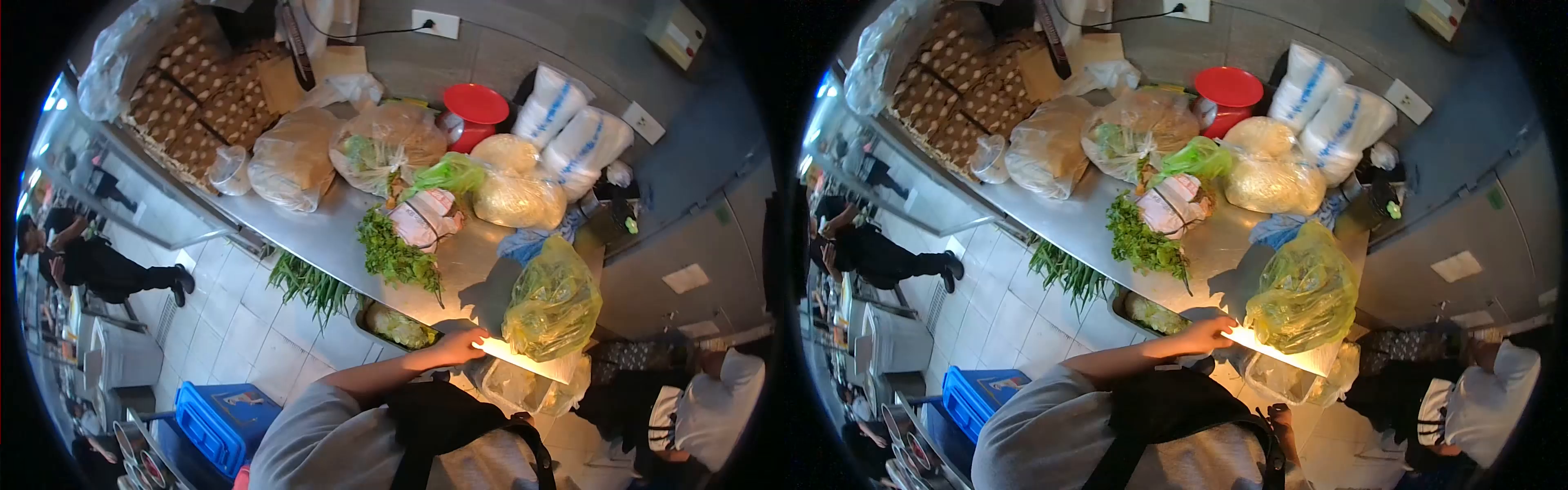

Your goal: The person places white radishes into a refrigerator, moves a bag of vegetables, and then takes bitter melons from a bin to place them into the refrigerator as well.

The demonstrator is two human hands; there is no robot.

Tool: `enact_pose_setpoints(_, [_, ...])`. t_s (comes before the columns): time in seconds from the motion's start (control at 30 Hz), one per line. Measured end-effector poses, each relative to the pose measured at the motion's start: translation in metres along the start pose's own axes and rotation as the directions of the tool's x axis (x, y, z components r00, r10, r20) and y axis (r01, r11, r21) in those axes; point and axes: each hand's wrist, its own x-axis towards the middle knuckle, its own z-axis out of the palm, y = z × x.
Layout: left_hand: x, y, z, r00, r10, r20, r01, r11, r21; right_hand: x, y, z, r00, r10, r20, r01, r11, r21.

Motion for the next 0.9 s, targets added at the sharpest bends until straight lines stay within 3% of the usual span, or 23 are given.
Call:
enact_pose_setpoints(0.03, [-0.011,-0.003,-0.013,0.993,0.091,-0.075,-0.086,0.994,0.066,0.004,-0.006,-0.002,0.995,0.100,-0.003,-0.099,0.991,0.095])
enact_pose_setpoints(0.1, [-0.036,0.005,-0.037,0.978,-0.164,-0.128,0.153,0.984,-0.092,0.012,-0.023,-0.004,0.997,0.071,0.032,-0.074,0.990,0.119])
enact_pose_setpoints(0.27, [-0.079,-0.014,-0.054,0.918,-0.079,-0.390,0.116,0.991,0.072,0.018,-0.054,-0.011,0.993,-0.040,0.107,0.015,0.975,0.224])
enact_pose_setpoints(0.33, [-0.082,-0.010,-0.053,0.917,0.035,-0.396,0.028,0.988,0.152,0.015,-0.056,-0.013,0.992,-0.086,0.096,0.065,0.977,0.205])
enact_pose_setpoints(0.37, [-0.082,-0.009,-0.052,0.923,0.022,-0.384,0.061,0.977,0.202,0.016,-0.045,-0.008,0.993,-0.103,0.050,0.096,0.988,0.121])
enact_pose_setpoints(0.43, [-0.072,0.011,-0.047,0.965,0.037,-0.259,0.052,0.943,0.328,0.024,-0.025,0.000,0.990,-0.136,-0.043,0.133,0.989,-0.058])
enact_pose_setpoints(0.47, [-0.065,0.018,-0.043,0.987,0.032,-0.160,0.004,0.975,0.221,0.025,-0.017,0.006,0.990,-0.041,-0.132,0.005,0.963,-0.268])
enact_pose_setpoints(0.5, [-0.058,0.019,-0.040,1.000,0.017,-0.025,-0.014,0.993,0.114,-0.019,-0.055,0.003,0.986,-0.058,-0.158,0.050,0.997,-0.053])
enact_pose_setpoints(0.53, [-0.049,0.012,-0.040,0.991,0.072,0.110,-0.093,0.975,0.201,-0.011,-0.029,0.020,0.961,-0.061,-0.270,0.009,0.981,-0.192])
enact_pose_setpoints(0.57, [-0.037,0.004,-0.036,0.959,0.122,0.254,-0.190,0.946,0.264,-0.020,-0.012,0.035,0.945,0.007,-0.326,-0.021,0.999,-0.040])
enact_pose_setpoints(0.63, [-0.019,0.019,-0.020,0.909,0.004,0.416,-0.121,0.959,0.255,-0.058,0.003,0.063,0.888,0.194,-0.417,-0.169,0.981,0.096])
enact_pose_setpoints(0.7, [-0.001,-0.001,-0.001,0.867,-0.240,0.438,0.188,0.969,0.158,-0.127,0.008,0.090,0.791,0.403,-0.461,-0.240,0.896,0.373])
enact_pose_setpoints(0.77, [0.024,-0.013,0.022,0.789,-0.291,0.542,0.154,0.947,0.283,-0.172,0.050,0.145,0.656,0.608,-0.447,-0.332,0.765,0.552])
enact_pose_setpoints(0.8, [0.027,-0.012,0.036,0.751,-0.218,0.623,0.006,0.946,0.324,-0.189,0.072,0.182,0.573,0.698,-0.429,-0.371,0.687,0.624])
enact_pose_setpoints(0.83, [0.029,-0.013,0.049,0.700,-0.255,0.667,-0.046,0.916,0.398,-0.208,0.094,0.223,0.492,0.774,-0.400,-0.403,0.609,0.683])
enact_pose_setpoints(0.9, [0.036,-0.011,0.076,0.608,-0.327,0.724,-0.159,0.843,0.514,-0.249,0.114,0.294,0.461,0.863,-0.208,-0.585,0.472,0.659])
